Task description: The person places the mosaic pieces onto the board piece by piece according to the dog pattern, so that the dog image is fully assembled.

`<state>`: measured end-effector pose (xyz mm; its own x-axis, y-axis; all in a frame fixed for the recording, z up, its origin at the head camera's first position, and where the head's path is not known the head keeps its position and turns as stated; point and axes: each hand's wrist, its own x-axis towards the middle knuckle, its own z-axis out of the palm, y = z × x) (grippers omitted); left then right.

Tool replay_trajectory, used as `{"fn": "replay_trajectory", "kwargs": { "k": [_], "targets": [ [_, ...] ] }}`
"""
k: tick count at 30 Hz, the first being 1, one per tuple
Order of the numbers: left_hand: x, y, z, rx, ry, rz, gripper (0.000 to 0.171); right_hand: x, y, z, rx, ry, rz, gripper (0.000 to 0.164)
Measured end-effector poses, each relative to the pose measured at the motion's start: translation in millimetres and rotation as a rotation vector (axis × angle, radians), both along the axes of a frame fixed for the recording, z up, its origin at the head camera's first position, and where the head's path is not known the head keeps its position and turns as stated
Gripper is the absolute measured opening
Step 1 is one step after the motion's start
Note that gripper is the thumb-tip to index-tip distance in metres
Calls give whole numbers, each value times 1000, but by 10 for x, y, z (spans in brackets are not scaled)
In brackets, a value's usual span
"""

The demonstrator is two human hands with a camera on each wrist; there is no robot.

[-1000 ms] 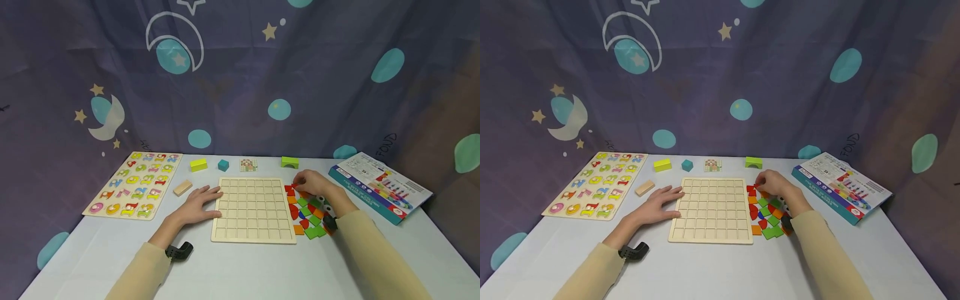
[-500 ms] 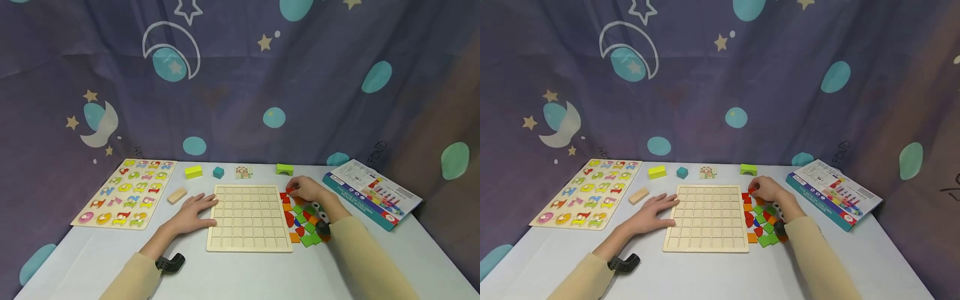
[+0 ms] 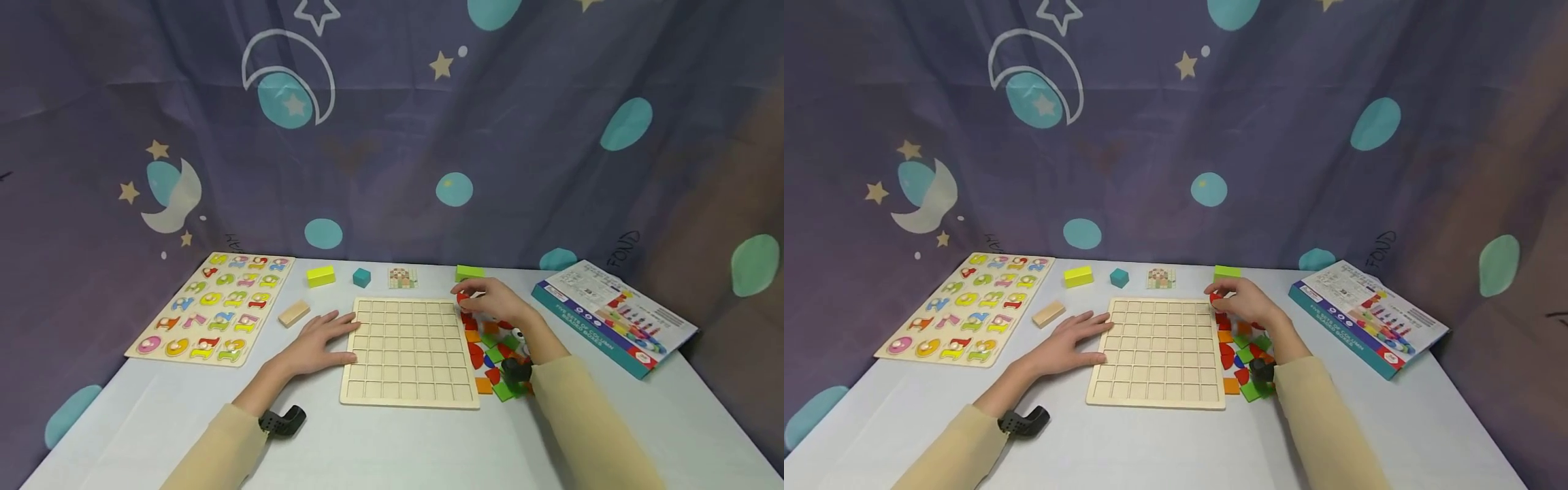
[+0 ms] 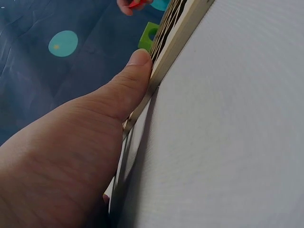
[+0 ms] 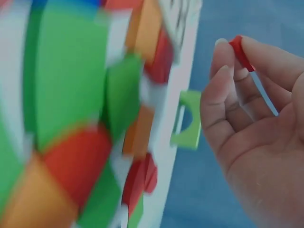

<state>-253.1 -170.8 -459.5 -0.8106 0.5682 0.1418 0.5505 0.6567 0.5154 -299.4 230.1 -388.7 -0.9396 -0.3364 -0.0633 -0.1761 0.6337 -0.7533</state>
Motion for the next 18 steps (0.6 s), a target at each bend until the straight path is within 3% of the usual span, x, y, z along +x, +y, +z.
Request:
{"fn": "replay_trajectory", "kwargs": {
  "k": [4, 12, 18],
  "targets": [
    [-21, 17, 5, 2, -5, -13, 71, 32, -148, 4, -88, -22, -1, 33],
    [-3, 30, 25, 16, -16, -12, 70, 15, -520, -12, -194, -55, 82, 31],
    [3, 34, 29, 8, -14, 3, 69, -15, -796, -25, -221, -30, 105, 28]
  ]
}}
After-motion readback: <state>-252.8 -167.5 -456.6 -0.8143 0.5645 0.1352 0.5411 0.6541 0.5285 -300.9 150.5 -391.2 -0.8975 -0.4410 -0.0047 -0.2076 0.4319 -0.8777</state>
